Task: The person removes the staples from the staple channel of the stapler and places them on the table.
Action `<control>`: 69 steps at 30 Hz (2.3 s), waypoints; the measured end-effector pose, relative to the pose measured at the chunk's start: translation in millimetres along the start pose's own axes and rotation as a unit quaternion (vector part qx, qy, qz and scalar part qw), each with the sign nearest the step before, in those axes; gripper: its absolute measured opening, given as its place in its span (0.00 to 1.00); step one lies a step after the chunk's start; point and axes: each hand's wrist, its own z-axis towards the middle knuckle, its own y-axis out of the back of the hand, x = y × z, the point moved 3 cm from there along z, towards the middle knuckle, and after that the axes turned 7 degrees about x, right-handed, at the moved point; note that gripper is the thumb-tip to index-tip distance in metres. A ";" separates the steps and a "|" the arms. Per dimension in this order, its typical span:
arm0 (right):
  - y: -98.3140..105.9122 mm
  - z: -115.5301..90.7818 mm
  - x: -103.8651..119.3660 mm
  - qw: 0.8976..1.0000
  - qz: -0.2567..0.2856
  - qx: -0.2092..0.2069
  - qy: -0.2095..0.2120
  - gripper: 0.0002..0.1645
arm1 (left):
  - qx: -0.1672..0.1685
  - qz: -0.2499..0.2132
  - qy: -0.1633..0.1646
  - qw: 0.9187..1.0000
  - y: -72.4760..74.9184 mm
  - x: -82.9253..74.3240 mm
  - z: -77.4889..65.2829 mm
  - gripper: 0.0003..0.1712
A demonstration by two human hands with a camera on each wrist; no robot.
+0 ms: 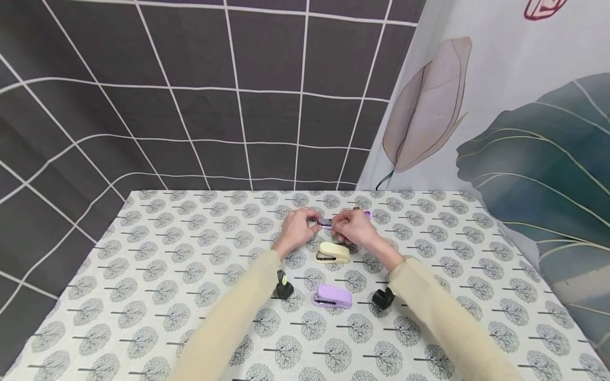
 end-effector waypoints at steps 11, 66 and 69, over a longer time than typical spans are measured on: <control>-9.5 8.8 -4.8 1.000 0.020 -0.009 -0.011 0.10 | 0.000 0.005 -0.010 1.000 0.0 0.5 1.4 0.17; -24.8 17.6 2.7 0.981 -0.128 -0.137 0.043 0.06 | -0.018 0.034 -0.035 0.999 -1.1 3.7 2.8 0.15; -24.7 18.0 1.6 0.983 -0.120 -0.134 0.041 0.06 | -0.018 0.032 -0.036 0.999 -0.9 3.1 2.1 0.15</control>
